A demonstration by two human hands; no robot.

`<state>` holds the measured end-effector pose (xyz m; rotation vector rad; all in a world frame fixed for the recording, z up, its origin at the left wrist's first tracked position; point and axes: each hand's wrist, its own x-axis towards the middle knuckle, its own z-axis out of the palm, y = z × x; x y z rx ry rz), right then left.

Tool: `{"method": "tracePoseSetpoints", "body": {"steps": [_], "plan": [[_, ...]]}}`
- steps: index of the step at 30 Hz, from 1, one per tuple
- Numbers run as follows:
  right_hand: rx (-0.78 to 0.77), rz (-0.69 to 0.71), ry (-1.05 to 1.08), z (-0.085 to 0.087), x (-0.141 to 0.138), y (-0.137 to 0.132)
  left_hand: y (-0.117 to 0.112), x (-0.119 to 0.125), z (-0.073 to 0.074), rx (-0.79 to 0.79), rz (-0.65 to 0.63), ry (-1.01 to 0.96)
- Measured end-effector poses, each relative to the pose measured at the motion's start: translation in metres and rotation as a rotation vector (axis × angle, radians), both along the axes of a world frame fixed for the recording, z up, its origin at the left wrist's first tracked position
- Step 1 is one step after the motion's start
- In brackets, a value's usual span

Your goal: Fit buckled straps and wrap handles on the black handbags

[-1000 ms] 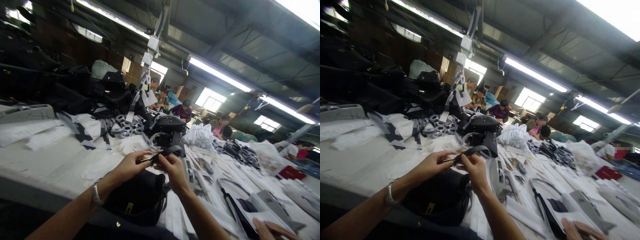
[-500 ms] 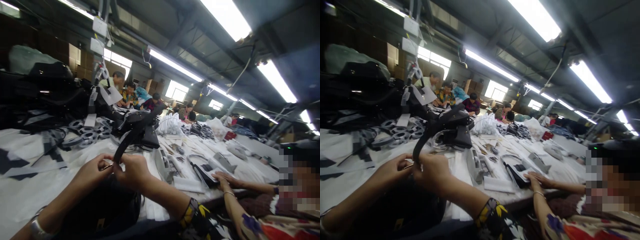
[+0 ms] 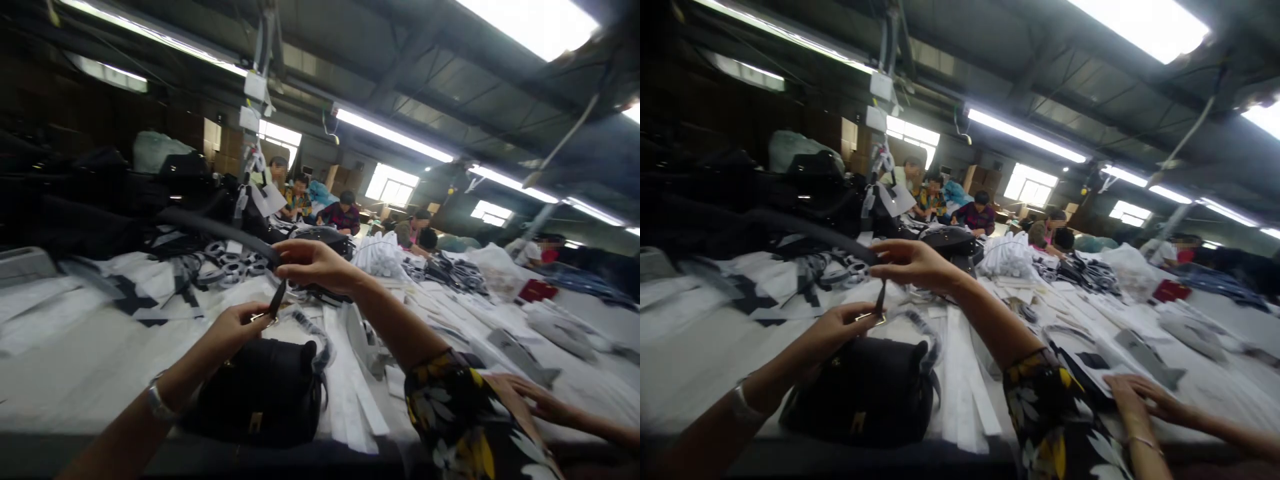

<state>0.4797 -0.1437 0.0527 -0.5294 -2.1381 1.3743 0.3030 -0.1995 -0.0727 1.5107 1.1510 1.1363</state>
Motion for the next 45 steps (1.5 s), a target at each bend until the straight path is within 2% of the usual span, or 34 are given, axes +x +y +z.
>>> {"method": "tracePoseSetpoints", "body": {"steps": [5,8,10,13,15,19,23,28,32,34,36,38,40,42,45], "plan": [[0.121,-0.027,0.200,0.023,-0.005,-0.003,0.004,-0.001,-0.006,0.040,0.009,-0.014],[0.078,-0.040,0.353,0.030,-0.009,-0.011,0.005,-0.004,-0.011,0.042,-0.010,-0.062],[0.044,-0.072,0.374,0.031,-0.009,-0.016,0.003,-0.009,-0.015,0.049,-0.083,-0.136],[0.073,-0.158,0.220,0.029,-0.003,-0.020,-0.002,-0.020,-0.022,0.083,-0.227,-0.241],[0.115,-0.209,0.023,0.025,0.004,-0.021,-0.005,-0.026,-0.027,0.109,-0.245,-0.255],[0.216,-0.244,-0.454,0.010,0.015,-0.024,-0.007,-0.027,-0.034,0.148,-0.122,-0.215],[0.367,-0.281,-0.700,-0.008,0.018,-0.026,-0.008,-0.023,-0.034,0.177,-0.010,-0.214],[0.418,-0.286,-0.753,-0.021,0.012,-0.020,-0.009,-0.022,-0.033,0.179,0.043,-0.163],[0.511,-0.206,-0.798,-0.028,-0.004,-0.017,-0.012,-0.022,-0.033,0.231,0.045,-0.097],[0.607,-0.171,-0.859,-0.032,-0.014,-0.021,-0.013,-0.022,-0.033,0.262,0.029,-0.060],[0.753,-0.196,-0.905,-0.036,-0.023,-0.029,-0.013,-0.022,-0.034,0.281,0.064,-0.052],[0.936,-0.244,-0.880,-0.040,-0.029,-0.036,-0.012,-0.023,-0.035,0.291,0.134,-0.085],[1.086,-0.207,-0.843,-0.044,-0.032,-0.039,-0.011,-0.026,-0.037,0.303,0.156,-0.107],[1.171,-0.138,-0.862,-0.046,-0.035,-0.039,-0.012,-0.029,-0.038,0.315,0.126,-0.082],[1.186,-0.091,-0.892,-0.046,-0.038,-0.036,-0.021,-0.033,-0.035,0.338,0.141,-0.021]]}}
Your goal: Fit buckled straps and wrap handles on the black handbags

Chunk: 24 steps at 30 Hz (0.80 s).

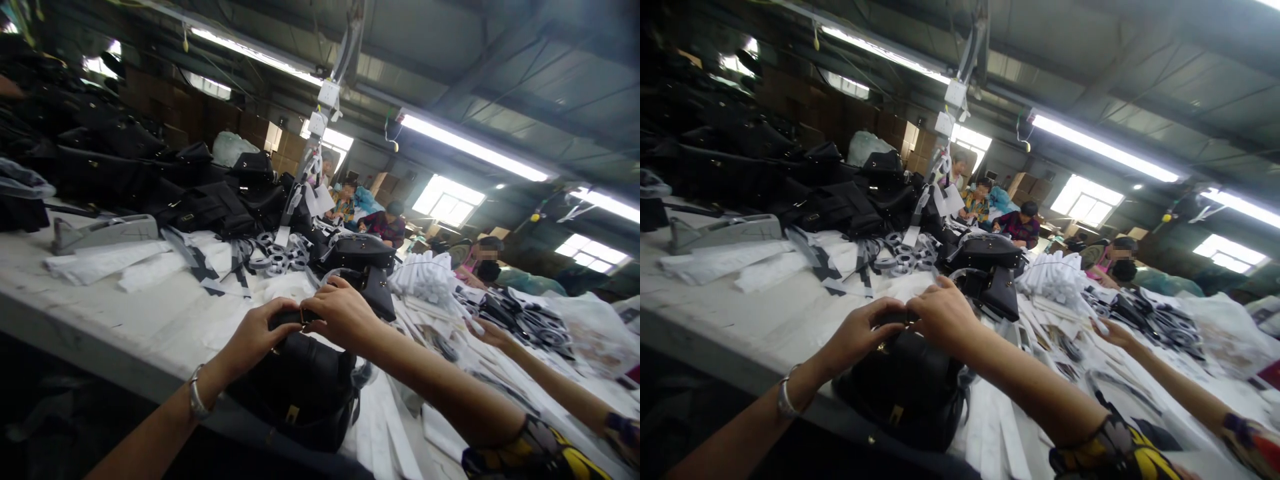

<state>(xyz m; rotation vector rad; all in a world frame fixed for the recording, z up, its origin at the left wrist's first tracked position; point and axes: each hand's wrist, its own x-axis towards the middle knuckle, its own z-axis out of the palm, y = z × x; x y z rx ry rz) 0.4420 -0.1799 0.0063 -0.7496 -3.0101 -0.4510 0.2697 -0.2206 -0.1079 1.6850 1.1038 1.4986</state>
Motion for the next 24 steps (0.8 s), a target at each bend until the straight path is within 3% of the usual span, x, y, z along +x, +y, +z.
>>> {"method": "tracePoseSetpoints", "body": {"steps": [3,5,8,11,13,21,24], "plan": [[-0.039,-0.012,0.020,0.003,-0.001,0.002,-0.011,-0.006,0.002,0.002,0.091,-0.006],[-0.069,-0.037,0.029,0.006,0.000,0.002,-0.015,-0.016,-0.004,-0.090,0.101,-0.104],[-0.083,-0.100,0.035,0.009,0.002,0.003,-0.016,-0.043,-0.028,-0.257,0.148,-0.349],[-0.102,-0.157,0.032,0.009,0.001,0.003,-0.016,-0.074,-0.057,-0.341,0.270,-0.591],[-0.123,-0.172,0.027,0.008,-0.002,0.002,-0.017,-0.090,-0.069,-0.357,0.353,-0.756],[-0.213,-0.286,0.078,0.001,0.002,0.014,-0.020,-0.124,-0.061,-0.217,0.561,-1.136],[-0.275,-0.277,0.139,-0.003,0.009,0.019,-0.021,-0.128,-0.058,-0.191,0.558,-1.207]]}}
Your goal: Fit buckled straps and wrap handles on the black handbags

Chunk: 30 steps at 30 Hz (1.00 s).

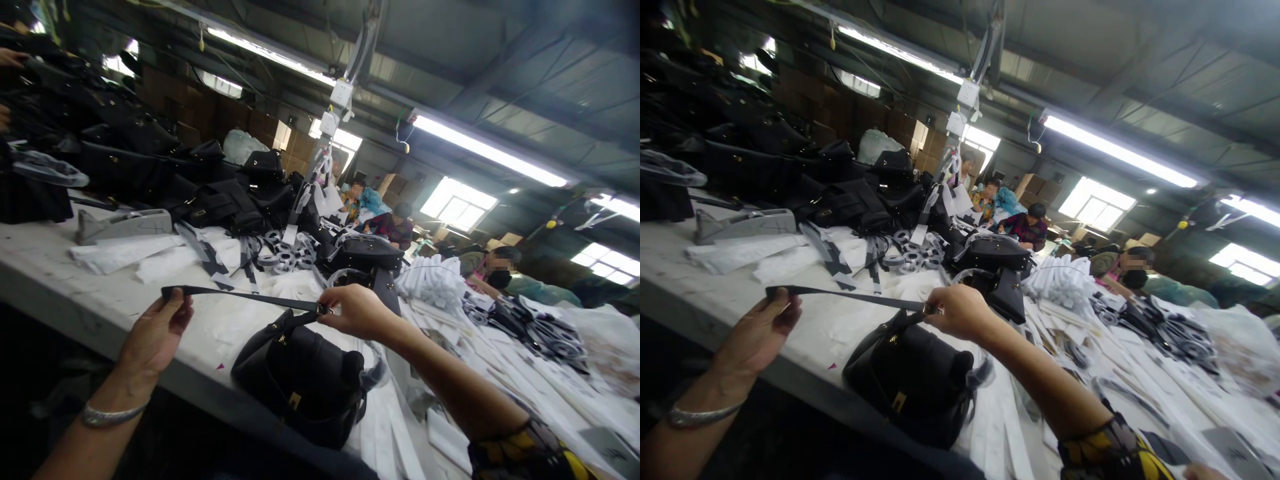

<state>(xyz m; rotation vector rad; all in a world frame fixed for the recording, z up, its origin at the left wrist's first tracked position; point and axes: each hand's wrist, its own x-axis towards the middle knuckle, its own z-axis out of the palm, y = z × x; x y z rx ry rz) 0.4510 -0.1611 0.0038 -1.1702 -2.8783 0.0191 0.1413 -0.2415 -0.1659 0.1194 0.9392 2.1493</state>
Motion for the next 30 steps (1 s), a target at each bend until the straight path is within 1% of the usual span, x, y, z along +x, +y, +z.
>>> {"method": "tracePoseSetpoints", "body": {"steps": [2,4,6,8,9,10,11,12,14,16,17,19,21,22,24,25,27,29,30], "plan": [[-0.075,0.065,0.059,0.001,-0.001,0.000,-0.001,0.006,0.009,0.078,0.013,-0.020],[-0.219,0.174,0.159,0.005,-0.009,-0.003,-0.001,0.019,0.026,0.161,0.010,0.024],[-0.407,0.267,0.273,0.012,-0.024,-0.008,0.000,0.036,0.047,0.231,-0.051,0.146],[-0.613,0.305,0.397,0.019,-0.043,-0.014,0.002,0.054,0.067,0.304,-0.138,0.268],[-0.709,0.308,0.461,0.023,-0.051,-0.017,0.004,0.061,0.073,0.341,-0.166,0.311],[-0.784,0.299,0.531,0.027,-0.057,-0.019,0.005,0.068,0.077,0.364,-0.187,0.358],[-0.831,0.281,0.606,0.031,-0.061,-0.020,0.007,0.074,0.077,0.370,-0.214,0.423],[-0.846,0.258,0.681,0.036,-0.063,-0.021,0.008,0.079,0.074,0.351,-0.256,0.512],[-0.830,0.219,0.802,0.044,-0.060,-0.021,0.012,0.087,0.061,0.252,-0.408,0.772],[-0.833,0.185,0.893,0.051,-0.049,-0.022,0.016,0.094,0.043,0.147,-0.556,1.061],[-0.841,0.160,0.923,0.052,-0.043,-0.022,0.018,0.097,0.034,0.117,-0.585,1.184],[-0.817,0.085,0.956,0.049,-0.031,-0.024,0.021,0.100,0.023,0.087,-0.570,1.377],[-0.713,-0.011,0.909,0.037,-0.019,-0.027,0.022,0.100,0.019,0.061,-0.551,1.489],[-0.639,-0.062,0.847,0.029,-0.014,-0.027,0.022,0.098,0.020,0.053,-0.568,1.519],[-0.511,-0.154,0.692,0.010,-0.004,-0.028,0.021,0.095,0.025,0.067,-0.645,1.548],[-0.488,-0.186,0.625,-0.001,0.001,-0.028,0.020,0.093,0.028,0.081,-0.680,1.559],[-0.526,-0.216,0.542,-0.021,0.008,-0.027,0.018,0.091,0.033,0.088,-0.709,1.600],[-0.567,-0.206,0.486,-0.036,0.012,-0.025,0.018,0.092,0.035,0.065,-0.665,1.661],[-0.548,-0.189,0.455,-0.041,0.012,-0.025,0.018,0.094,0.035,0.057,-0.632,1.677]]}}
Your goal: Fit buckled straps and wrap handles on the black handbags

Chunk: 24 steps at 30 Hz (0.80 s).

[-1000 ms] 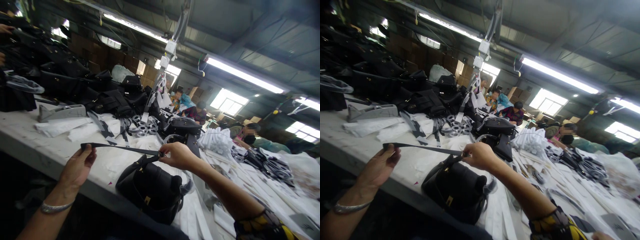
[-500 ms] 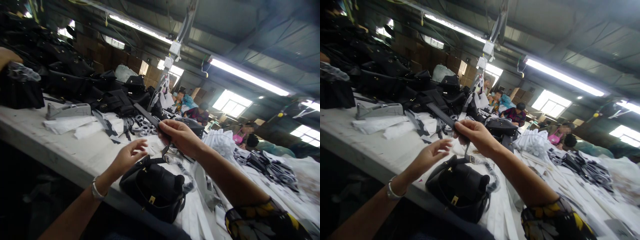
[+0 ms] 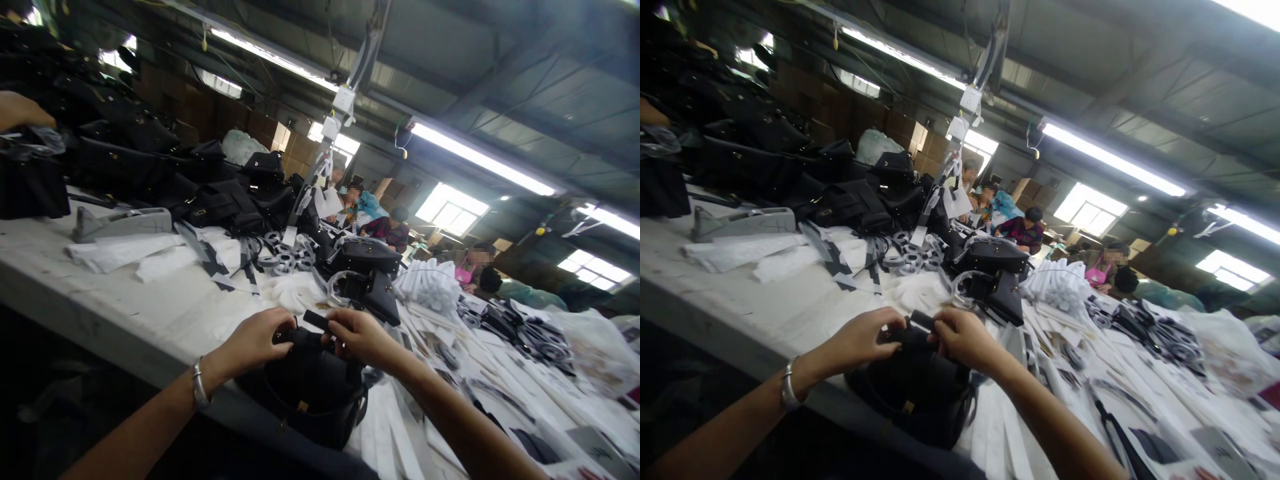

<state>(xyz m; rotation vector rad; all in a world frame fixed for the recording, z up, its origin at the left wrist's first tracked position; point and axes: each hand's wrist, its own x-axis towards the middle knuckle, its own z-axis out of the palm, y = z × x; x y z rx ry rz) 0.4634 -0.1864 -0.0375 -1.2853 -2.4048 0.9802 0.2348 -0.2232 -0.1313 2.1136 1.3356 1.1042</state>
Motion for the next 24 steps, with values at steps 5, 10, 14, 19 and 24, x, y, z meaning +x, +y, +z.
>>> {"method": "tracePoseSetpoints", "body": {"steps": [5,10,14,19,24], "plan": [[0.279,-0.027,-0.125,-0.017,-0.009,-0.003,0.003,0.008,-0.021,-0.043,0.050,-0.249],[0.276,-0.010,-0.153,-0.031,-0.015,-0.003,-0.001,0.012,-0.038,-0.112,0.104,-0.512],[0.038,0.078,-0.204,-0.028,-0.017,0.005,-0.004,0.013,-0.034,-0.116,0.085,-0.494],[-0.084,0.127,-0.324,-0.015,-0.031,0.017,-0.006,0.014,-0.031,-0.047,0.088,-0.431],[0.174,0.244,-0.528,-0.003,-0.049,0.027,-0.008,0.015,-0.035,-0.033,0.104,-0.408]]}}
